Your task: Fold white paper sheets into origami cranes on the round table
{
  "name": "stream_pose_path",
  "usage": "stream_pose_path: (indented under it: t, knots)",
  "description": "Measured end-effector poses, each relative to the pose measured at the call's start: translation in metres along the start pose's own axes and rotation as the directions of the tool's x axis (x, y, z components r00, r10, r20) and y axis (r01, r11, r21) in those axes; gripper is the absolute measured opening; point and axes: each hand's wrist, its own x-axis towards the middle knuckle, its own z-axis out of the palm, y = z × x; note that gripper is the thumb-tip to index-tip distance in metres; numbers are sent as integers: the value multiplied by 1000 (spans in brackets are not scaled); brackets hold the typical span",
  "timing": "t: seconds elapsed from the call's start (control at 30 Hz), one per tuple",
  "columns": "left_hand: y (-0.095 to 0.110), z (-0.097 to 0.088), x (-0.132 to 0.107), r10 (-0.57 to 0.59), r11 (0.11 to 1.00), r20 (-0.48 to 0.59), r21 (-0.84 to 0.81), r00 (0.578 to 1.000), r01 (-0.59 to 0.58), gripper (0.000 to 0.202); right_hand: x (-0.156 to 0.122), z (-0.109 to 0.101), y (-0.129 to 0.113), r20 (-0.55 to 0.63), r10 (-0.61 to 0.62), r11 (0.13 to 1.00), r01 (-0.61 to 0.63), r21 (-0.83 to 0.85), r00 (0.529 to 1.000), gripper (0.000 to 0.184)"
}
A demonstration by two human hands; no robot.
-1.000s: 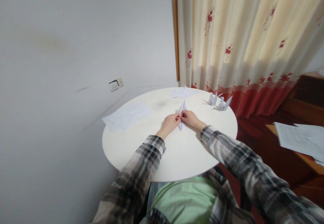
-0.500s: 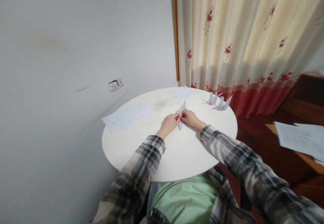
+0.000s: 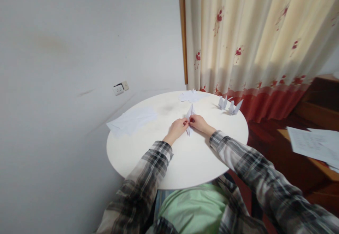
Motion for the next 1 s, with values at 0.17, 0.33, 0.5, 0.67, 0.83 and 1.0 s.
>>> stream_pose_path:
  t: [0.17, 0.33, 0.5, 0.67, 0.83, 1.0]
  knots:
    - [-1, 1, 0, 5, 1000, -1, -13, 1000, -5, 21, 1, -1, -1, -18, -2, 1000, 2, 8, 1000, 14]
    - [0, 0, 0, 9, 1000, 1, -8, 1000, -9, 20, 2, 1, 1, -23, -7, 1000, 8, 21, 1000, 15]
    - [1, -1, 0, 12, 1000, -7, -11, 1000, -12, 21, 2, 1, 2, -30, 34, 999, -34, -2, 999, 13]
    - [3, -3, 0, -10, 1000, 9, -24, 1000, 10, 22, 0, -3, -1, -9, 105, 993, -105, -58, 994, 12]
    - [5, -4, -1, -31, 999, 28, -16, 999, 31, 21, -1, -5, -3, 2, 117, 990, -117, -78, 993, 14]
    - [2, -1, -1, 27, 1000, -2, 7, 1000, -27, 21, 0, -4, -2, 11, 117, 989, -116, -88, 993, 15]
